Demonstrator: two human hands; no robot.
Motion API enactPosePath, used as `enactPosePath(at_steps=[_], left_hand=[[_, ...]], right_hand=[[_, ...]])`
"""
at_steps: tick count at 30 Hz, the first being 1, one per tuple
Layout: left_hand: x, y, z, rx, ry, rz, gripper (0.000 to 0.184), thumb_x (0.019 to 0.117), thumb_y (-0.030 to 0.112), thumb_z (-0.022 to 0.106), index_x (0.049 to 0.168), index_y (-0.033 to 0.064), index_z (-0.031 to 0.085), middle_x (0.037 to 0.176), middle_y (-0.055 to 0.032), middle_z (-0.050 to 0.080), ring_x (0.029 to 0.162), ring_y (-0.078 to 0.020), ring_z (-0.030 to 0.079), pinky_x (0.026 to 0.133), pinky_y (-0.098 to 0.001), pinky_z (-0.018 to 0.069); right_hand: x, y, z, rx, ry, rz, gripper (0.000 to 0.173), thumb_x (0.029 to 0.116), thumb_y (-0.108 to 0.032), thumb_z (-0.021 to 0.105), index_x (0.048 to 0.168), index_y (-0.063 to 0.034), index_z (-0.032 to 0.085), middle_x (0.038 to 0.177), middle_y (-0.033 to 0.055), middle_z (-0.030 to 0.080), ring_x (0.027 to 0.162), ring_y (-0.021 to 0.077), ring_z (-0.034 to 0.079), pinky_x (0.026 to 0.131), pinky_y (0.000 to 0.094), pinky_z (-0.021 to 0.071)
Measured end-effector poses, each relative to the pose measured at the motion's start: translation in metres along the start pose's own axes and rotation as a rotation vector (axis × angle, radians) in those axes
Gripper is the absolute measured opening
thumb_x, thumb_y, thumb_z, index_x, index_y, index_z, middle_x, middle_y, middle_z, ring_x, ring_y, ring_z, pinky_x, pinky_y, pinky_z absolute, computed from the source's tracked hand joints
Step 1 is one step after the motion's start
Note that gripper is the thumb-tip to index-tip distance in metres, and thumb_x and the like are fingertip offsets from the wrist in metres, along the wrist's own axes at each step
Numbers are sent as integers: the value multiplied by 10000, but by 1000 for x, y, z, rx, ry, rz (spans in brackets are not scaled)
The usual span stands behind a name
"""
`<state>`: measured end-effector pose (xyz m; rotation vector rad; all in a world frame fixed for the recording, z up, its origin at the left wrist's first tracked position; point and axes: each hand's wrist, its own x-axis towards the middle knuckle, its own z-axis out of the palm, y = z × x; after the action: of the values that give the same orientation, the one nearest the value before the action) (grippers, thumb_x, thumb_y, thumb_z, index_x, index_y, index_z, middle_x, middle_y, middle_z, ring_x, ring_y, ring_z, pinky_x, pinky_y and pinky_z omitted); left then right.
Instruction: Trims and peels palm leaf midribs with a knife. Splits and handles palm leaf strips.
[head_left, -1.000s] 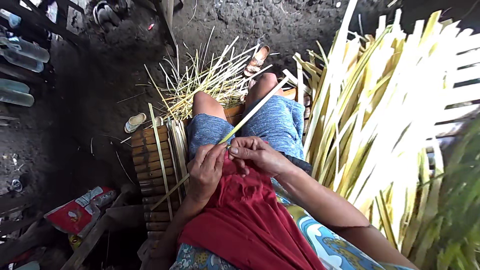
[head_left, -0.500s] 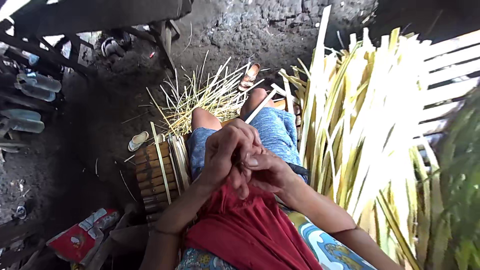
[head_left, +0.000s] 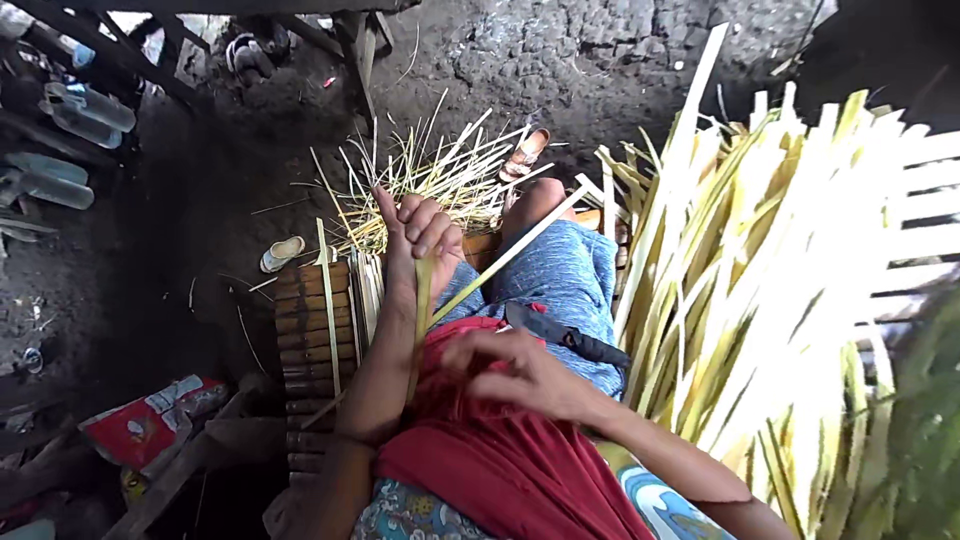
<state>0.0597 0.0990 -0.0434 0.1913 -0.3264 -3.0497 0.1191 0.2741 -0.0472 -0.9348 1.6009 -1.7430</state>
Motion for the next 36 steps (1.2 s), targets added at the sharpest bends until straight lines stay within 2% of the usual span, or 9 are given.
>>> enactPosePath(at_steps=[3, 7, 10, 13, 19, 22, 26, 32, 36], left_hand=[[-4, -9, 6, 129, 59, 22, 669, 1064, 602, 146, 642, 205, 479, 496, 96, 431, 400, -18, 414, 434, -154, 387], [8, -17, 4, 186, 38, 56, 653, 1068, 598, 152, 644, 208, 460, 478, 86, 408, 374, -34, 388, 408, -171, 367], [18, -5, -4, 158, 72, 102, 691, 1062, 617, 137, 616, 207, 469, 461, 93, 426, 359, -14, 403, 387, -154, 366], [20, -3, -8, 143, 84, 48, 678, 1064, 610, 136, 603, 220, 445, 457, 100, 415, 357, -9, 382, 386, -155, 351], [-10, -1, -2, 492, -298, -355, 549, 903, 760, 468, 631, 294, 573, 506, 164, 497, 429, 51, 466, 422, -139, 380], [-21, -14, 4, 531, -214, -329, 371, 996, 359, 611, 650, 236, 562, 552, 121, 511, 476, 38, 480, 459, -127, 411], [-9, -19, -2, 318, -50, -169, 570, 1111, 431, 227, 637, 219, 461, 491, 108, 416, 390, -3, 388, 416, -153, 360], [9, 16, -29, 223, 109, 27, 565, 1119, 432, 241, 650, 211, 466, 465, 102, 422, 357, -8, 395, 400, -145, 379], [-17, 0, -27, 418, -101, -244, 542, 1078, 510, 319, 628, 270, 500, 502, 144, 471, 410, 33, 432, 417, -140, 373]], right_hand=[[21, -2, -26, -103, 187, -57, 575, 1008, -461, 515, 1372, -17, 540, 854, -49, 630, 675, 1, 585, 602, 190, 527], [36, -7, -29, -231, 193, -180, 144, 950, -140, 668, 940, -6, 720, 845, 9, 676, 717, 4, 620, 664, 168, 550], [15, 3, -6, -213, -166, -21, 239, 989, -213, 639, 898, -13, 734, 779, 46, 691, 694, 69, 634, 660, 266, 532], [5, 13, 4, -7, -391, 83, 272, 1011, -214, 631, 912, 25, 718, 751, 44, 660, 667, 9, 573, 635, 180, 470], [23, -12, -43, -150, 292, -146, 146, 991, -166, 630, 919, -78, 721, 866, -110, 690, 779, -76, 621, 722, 130, 536], [39, -17, -55, -210, 422, -237, 95, 1005, -130, 625, 967, -91, 703, 887, -124, 696, 776, -81, 626, 708, 121, 538], [39, -14, -51, -494, 160, -137, 308, 1023, -309, 593, 936, -86, 785, 897, -6, 728, 821, 32, 665, 755, 265, 549], [-4, -13, -30, 55, -635, 44, 371, 1034, -275, 582, 825, -9, 735, 699, -13, 630, 634, -35, 522, 577, 150, 410], [-1, -18, -59, -65, -38, 101, 290, 1034, -337, 558, 905, -172, 759, 797, -163, 666, 702, -119, 557, 648, 90, 471]])
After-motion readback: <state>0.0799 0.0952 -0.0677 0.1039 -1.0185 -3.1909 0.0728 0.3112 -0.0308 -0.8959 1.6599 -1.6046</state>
